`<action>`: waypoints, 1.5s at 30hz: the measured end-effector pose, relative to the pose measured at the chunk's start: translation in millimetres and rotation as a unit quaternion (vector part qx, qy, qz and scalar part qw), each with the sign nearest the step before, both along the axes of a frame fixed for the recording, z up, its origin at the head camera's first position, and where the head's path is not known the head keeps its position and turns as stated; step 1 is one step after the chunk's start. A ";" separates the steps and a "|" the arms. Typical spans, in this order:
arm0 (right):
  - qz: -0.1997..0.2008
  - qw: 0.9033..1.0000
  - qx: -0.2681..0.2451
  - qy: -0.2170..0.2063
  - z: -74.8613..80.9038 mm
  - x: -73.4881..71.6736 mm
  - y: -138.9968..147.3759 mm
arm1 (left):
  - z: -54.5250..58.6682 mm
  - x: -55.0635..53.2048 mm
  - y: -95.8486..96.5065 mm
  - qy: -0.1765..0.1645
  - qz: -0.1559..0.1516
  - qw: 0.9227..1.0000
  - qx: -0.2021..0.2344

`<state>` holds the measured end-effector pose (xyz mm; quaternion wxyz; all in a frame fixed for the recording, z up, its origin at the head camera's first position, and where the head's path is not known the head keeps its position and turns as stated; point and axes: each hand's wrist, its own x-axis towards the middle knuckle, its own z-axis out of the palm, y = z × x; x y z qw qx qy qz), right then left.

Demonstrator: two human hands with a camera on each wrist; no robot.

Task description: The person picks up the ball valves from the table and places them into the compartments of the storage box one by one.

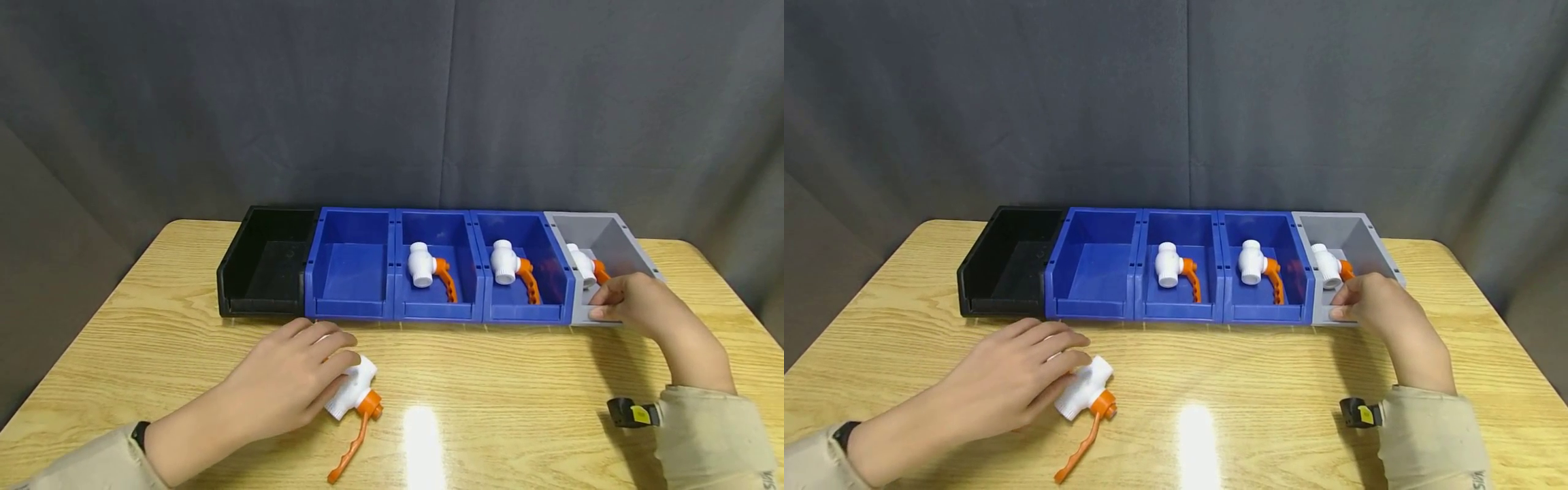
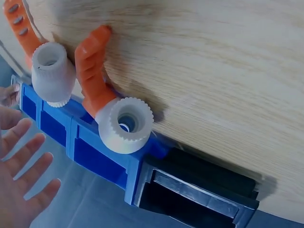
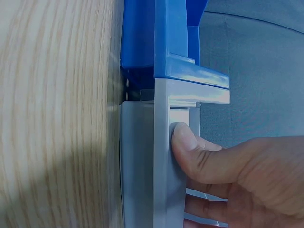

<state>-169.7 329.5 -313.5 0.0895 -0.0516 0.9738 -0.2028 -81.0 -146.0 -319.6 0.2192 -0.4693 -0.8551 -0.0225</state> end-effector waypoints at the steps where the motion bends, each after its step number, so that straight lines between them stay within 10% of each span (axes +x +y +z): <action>1: -0.001 1.000 0.000 -0.001 0.3 -0.1 -0.2 | -0.2 0.2 0.7 -0.003 -0.003 1.000 -0.006; 10: 0.005 1.000 0.001 0.007 1.9 -0.8 -1.5 | -5.5 1.7 3.0 -0.021 -0.048 0.997 -0.051; 27: 0.013 1.000 -0.012 0.024 -5.4 3.3 3.5 | -9.9 -3.5 4.7 -0.129 -0.018 0.978 -0.166; 45: 0.004 1.000 -0.013 0.019 -4.4 3.2 0.8 | -9.3 -13.8 5.6 -0.169 -0.036 0.963 -0.209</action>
